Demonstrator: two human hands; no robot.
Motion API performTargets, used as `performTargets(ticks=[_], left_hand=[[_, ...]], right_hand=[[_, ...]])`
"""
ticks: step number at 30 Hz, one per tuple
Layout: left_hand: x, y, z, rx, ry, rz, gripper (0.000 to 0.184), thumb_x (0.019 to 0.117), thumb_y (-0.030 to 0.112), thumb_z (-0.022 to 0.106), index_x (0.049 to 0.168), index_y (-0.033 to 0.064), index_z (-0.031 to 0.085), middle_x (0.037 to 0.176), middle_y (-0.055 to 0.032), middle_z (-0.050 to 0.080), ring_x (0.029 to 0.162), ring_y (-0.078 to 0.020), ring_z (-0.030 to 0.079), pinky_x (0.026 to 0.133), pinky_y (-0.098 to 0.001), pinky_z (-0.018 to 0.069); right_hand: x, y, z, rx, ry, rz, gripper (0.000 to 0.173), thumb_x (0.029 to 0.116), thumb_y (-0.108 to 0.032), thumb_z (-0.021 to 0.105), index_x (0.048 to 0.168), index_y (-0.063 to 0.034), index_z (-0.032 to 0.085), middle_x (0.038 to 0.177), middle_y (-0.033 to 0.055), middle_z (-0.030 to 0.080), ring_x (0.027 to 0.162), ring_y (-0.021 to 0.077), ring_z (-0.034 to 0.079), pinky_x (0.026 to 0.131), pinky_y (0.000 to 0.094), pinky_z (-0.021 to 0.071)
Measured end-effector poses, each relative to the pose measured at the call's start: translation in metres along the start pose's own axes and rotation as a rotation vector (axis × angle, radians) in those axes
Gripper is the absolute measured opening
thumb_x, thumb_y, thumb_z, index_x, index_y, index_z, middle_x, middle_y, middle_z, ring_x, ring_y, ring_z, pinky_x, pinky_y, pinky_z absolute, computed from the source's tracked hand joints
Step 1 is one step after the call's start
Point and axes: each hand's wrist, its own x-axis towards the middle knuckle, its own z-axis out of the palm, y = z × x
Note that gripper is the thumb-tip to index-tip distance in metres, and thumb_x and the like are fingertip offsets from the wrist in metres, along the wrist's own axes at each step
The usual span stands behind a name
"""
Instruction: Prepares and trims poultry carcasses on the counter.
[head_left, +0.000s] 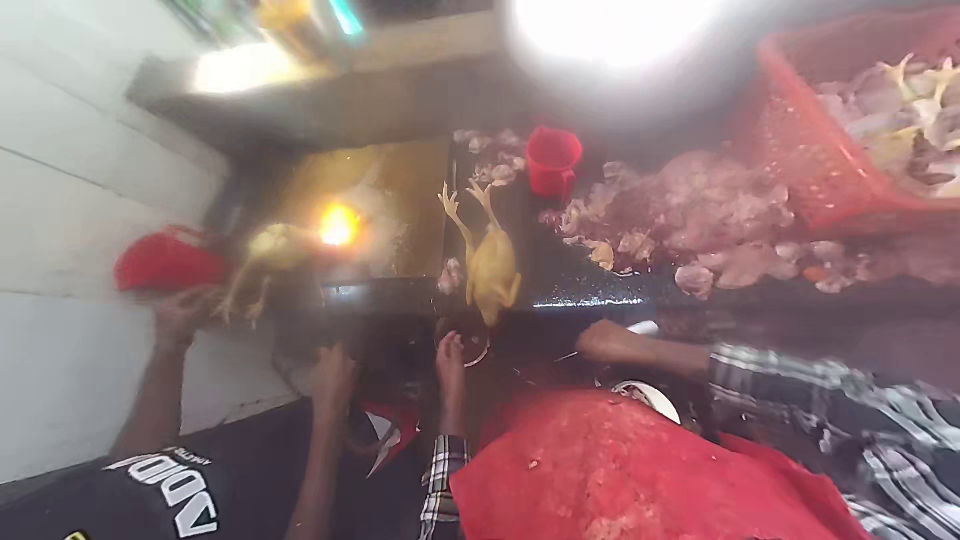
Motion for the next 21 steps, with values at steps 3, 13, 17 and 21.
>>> performTargets(ticks=[3, 13, 17, 21], left_hand=[[0.022, 0.053, 0.007, 0.157, -0.146, 0.184, 0.047, 0.1045, 0.024, 0.054, 0.148, 0.0063, 0.05, 0.142, -0.0143, 0.059, 0.12, -0.0236, 0.065, 0.098, -0.0439, 0.0567], [0.051, 0.153, 0.056, 0.019, -0.413, 0.011, 0.042, 0.11, 0.034, 0.045, 0.135, 0.0008, 0.054, 0.099, -0.0144, 0.068, 0.076, -0.0215, 0.068, 0.071, -0.0387, 0.061], [0.055, 0.174, 0.059, -0.123, -0.275, 0.108, 0.041, 0.1114, 0.027, 0.039, 0.138, -0.002, 0.048, 0.096, -0.0153, 0.068, 0.077, -0.0232, 0.07, 0.072, -0.0396, 0.0622], [0.075, 0.16, 0.062, -0.025, -0.191, 0.228, 0.045, 0.1099, 0.031, 0.04, 0.139, -0.0015, 0.051, 0.099, -0.0153, 0.069, 0.079, -0.0227, 0.07, 0.075, -0.0406, 0.0622]], right_hand=[[-0.008, 0.037, 0.001, 0.314, 0.233, -0.024, 0.04, 0.1085, -0.041, 0.042, 0.121, -0.0129, 0.068, 0.117, 0.0147, 0.071, 0.112, 0.0358, 0.067, 0.093, 0.064, 0.0518], [0.02, 0.053, -0.014, 0.455, 0.734, 0.466, 0.051, 0.0978, -0.016, 0.054, 0.149, -0.0243, 0.054, 0.142, 0.0212, 0.053, 0.108, 0.0416, 0.066, 0.084, 0.0604, 0.0575], [0.022, 0.072, -0.021, 0.362, 0.636, 0.358, 0.035, 0.1017, -0.029, 0.051, 0.131, -0.0221, 0.068, 0.131, 0.0171, 0.063, 0.124, 0.0401, 0.059, 0.098, 0.0636, 0.0482], [0.024, 0.104, -0.08, 0.418, 0.661, 0.177, 0.037, 0.1069, -0.035, 0.047, 0.13, -0.0174, 0.07, 0.129, 0.0102, 0.069, 0.123, 0.0292, 0.064, 0.107, 0.0559, 0.048]])
